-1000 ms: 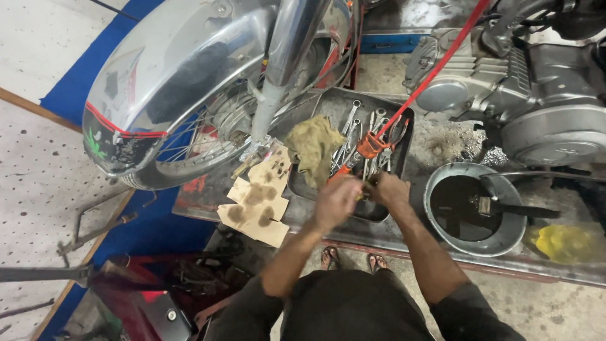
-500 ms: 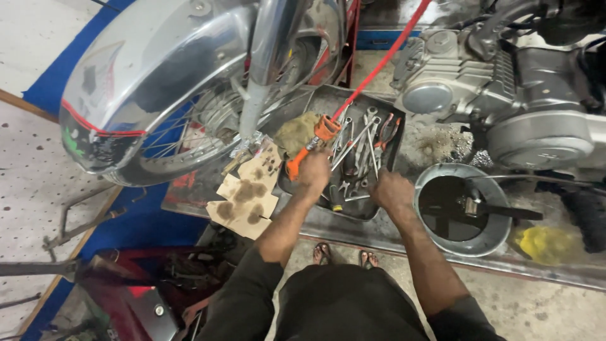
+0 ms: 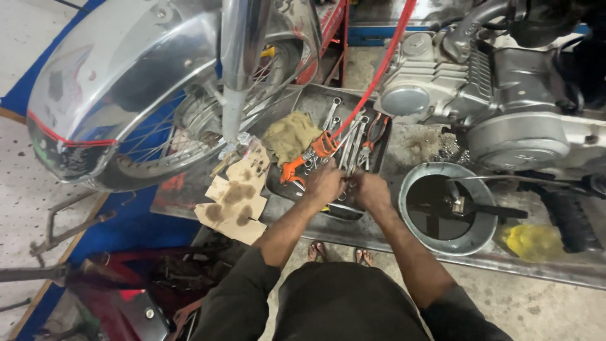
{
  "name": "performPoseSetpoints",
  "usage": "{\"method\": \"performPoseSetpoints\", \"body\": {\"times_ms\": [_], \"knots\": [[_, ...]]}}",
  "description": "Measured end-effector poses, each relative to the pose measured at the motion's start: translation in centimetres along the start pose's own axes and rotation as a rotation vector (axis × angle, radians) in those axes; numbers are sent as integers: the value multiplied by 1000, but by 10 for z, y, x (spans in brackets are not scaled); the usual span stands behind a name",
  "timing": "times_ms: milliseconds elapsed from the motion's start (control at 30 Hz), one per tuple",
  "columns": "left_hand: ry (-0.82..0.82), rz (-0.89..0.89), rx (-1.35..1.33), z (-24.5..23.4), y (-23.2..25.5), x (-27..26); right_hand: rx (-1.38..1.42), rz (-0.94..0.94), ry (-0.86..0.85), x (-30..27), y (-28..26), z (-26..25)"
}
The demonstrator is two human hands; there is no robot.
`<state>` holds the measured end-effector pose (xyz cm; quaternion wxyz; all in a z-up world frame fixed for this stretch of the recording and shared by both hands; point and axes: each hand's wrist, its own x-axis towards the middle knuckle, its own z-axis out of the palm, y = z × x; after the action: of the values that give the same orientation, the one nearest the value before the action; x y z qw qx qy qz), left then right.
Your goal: The person is working on a motorcycle engine, using a wrench to tighten or loosen bolts on the engine casing. They also handle a green hose and adjust components near the carburetor area.
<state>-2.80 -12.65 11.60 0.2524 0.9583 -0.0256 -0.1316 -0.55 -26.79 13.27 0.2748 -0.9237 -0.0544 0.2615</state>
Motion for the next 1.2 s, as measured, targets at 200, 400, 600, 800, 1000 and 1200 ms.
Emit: {"method": "performPoseSetpoints", "body": {"times_ms": [200, 400, 600, 800, 1000, 1200], "knots": [[46, -92, 154, 38, -28, 14, -190, 30, 59, 14, -9, 4], [79, -74, 167, 49, -32, 11, -381, -26, 97, 42, 13, 34], [75, 373, 92, 2, 4, -3, -597, -228, 178, -13, 19, -10], [215, 486, -105, 24, 38, 8, 698, -196, 474, -52, 68, -56], [69, 398, -414, 88, 111, 15, 731, 13, 599, -85, 90, -49], [180, 478, -650, 39, 177, 2, -107, 97, 858, -107, 141, -68]]}}
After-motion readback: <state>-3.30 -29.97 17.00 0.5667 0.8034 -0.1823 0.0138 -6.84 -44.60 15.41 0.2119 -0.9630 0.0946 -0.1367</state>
